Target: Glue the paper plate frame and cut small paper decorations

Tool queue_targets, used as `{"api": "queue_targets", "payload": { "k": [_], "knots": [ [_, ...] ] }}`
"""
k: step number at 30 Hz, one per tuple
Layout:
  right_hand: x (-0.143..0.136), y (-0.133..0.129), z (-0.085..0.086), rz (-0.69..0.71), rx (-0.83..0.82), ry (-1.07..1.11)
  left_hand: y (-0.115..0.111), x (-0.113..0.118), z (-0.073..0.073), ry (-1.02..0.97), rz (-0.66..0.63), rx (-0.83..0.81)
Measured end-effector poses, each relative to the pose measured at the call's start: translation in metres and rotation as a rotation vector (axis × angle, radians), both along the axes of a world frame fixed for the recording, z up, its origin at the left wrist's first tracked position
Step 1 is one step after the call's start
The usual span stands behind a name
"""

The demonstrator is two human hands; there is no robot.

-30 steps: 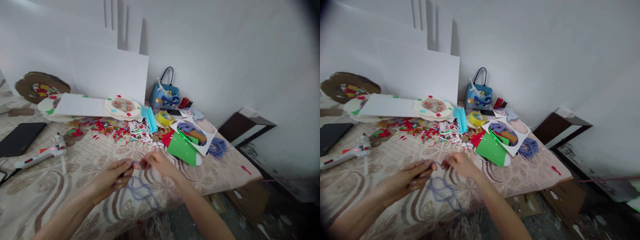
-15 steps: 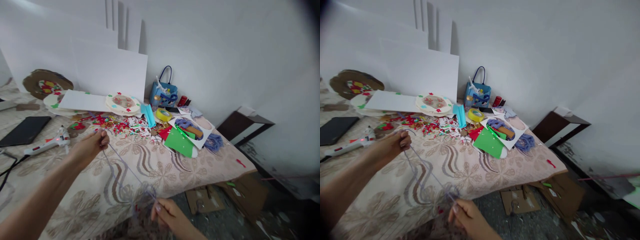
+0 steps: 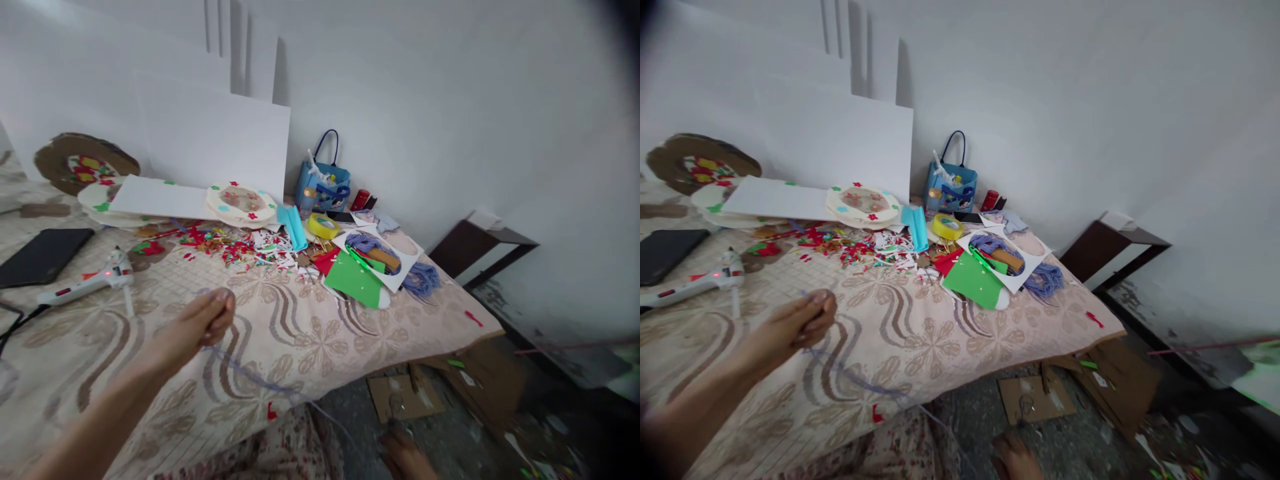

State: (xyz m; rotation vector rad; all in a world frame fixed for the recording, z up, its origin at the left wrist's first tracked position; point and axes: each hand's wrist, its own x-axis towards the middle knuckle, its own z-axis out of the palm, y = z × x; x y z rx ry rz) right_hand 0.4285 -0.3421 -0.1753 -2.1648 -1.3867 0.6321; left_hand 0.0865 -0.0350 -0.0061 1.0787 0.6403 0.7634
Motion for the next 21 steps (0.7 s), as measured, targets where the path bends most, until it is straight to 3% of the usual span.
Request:
{"api": "queue_targets", "payload": {
  "k": [3, 5, 8, 11, 14, 17, 21],
  "knots": [
    [-0.05, 0.049, 0.051, 0.259, 0.122, 0.135, -0.032, 0.02, 0.002, 0.199, -0.1, 0.214],
    [-0.092, 0.087, 0.088, 0.337, 0.269, 0.268, -0.051, 0.029, 0.008, 0.263, -0.117, 0.299],
    [-0.146, 0.131, 0.12, 0.287, 0.406, 0.582, -0.074, 0.034, 0.011, 0.375, -0.145, 0.422],
    [-0.182, 0.149, 0.119, 0.1, 0.45, 1.033, -0.093, 0.029, -0.001, 0.585, -0.218, 0.587],
    [-0.197, 0.151, 0.111, -0.081, 0.433, 1.241, -0.104, 0.023, -0.019, 0.852, -0.32, 0.739],
    [-0.196, 0.152, 0.113, -0.095, 0.398, 1.19, -0.108, 0.022, -0.027, 1.053, -0.421, 0.863],
    [-0.183, 0.153, 0.125, 0.056, 0.395, 0.881, -0.108, 0.024, -0.022, 1.212, -0.427, 1.031]
  ]
}}
